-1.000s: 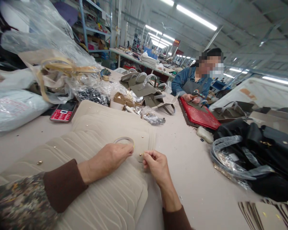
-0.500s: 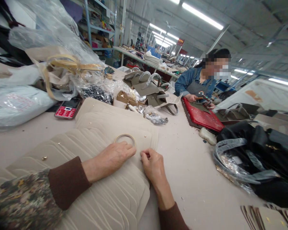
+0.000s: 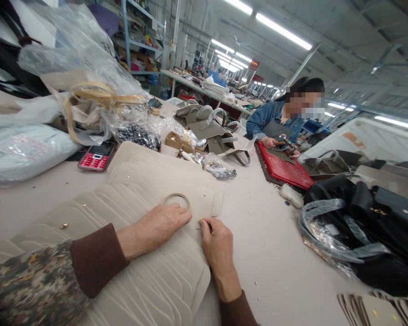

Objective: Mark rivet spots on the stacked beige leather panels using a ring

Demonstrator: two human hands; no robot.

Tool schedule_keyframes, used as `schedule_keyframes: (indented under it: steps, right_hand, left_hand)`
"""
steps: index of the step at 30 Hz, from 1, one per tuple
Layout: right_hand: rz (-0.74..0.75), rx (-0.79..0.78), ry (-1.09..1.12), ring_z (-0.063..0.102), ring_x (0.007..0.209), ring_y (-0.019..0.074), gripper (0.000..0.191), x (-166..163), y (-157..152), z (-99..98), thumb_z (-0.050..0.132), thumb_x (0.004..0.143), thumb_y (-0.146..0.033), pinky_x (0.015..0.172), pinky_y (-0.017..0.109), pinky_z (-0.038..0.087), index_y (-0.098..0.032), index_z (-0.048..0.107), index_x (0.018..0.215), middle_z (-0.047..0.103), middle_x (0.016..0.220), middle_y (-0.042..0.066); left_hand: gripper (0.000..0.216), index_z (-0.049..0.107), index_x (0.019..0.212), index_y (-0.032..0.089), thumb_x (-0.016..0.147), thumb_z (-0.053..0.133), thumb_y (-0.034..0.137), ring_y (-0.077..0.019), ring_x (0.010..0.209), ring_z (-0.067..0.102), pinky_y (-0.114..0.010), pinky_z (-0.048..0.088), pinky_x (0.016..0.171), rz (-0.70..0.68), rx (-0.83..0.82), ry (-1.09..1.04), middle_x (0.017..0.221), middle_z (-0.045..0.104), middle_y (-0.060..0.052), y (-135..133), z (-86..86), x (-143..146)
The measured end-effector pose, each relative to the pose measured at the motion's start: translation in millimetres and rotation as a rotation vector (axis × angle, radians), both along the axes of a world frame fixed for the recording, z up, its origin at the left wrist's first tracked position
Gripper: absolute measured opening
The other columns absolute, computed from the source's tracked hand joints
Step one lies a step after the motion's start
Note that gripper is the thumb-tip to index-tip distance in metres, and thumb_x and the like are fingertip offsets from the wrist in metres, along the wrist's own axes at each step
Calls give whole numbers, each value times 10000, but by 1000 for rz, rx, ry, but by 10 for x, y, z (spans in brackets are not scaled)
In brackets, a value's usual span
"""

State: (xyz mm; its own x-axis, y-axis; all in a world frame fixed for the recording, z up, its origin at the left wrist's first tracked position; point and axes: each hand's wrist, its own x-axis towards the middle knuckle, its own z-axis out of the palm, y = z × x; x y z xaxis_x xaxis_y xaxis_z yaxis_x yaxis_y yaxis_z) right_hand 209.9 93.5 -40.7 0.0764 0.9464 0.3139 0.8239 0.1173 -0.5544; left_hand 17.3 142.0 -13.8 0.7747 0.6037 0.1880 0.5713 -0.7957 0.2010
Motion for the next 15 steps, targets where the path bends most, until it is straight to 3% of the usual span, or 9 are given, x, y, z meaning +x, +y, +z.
schedule_keyframes:
  steps: [5,9,15]
  right_hand:
    - [11,-38,-74,658,668,177,244,-28,98,28,539,887,-304,663,269,458,-195,734,788,741,740,44]
    - [110,-153,-82,608,621,155,242,13,46,129,566,865,-292,598,251,406,-196,713,699,698,676,17]
    - [338,-303,-131,436,481,104,503,49,-41,237,513,933,-359,503,241,281,-180,533,463,470,469,-41]
  left_hand:
    - [156,552,948,182,934,432,83,-212,773,563,-313,434,637,1,4,5,840,609,-51,-3,-10,-11]
    - [135,534,920,184,937,435,94,-193,778,567,-301,436,668,12,21,-63,859,611,-35,-13,50,-30]
    - [163,544,930,186,970,395,135,-152,770,587,-250,437,689,-39,-17,-289,829,623,-8,9,73,-62]
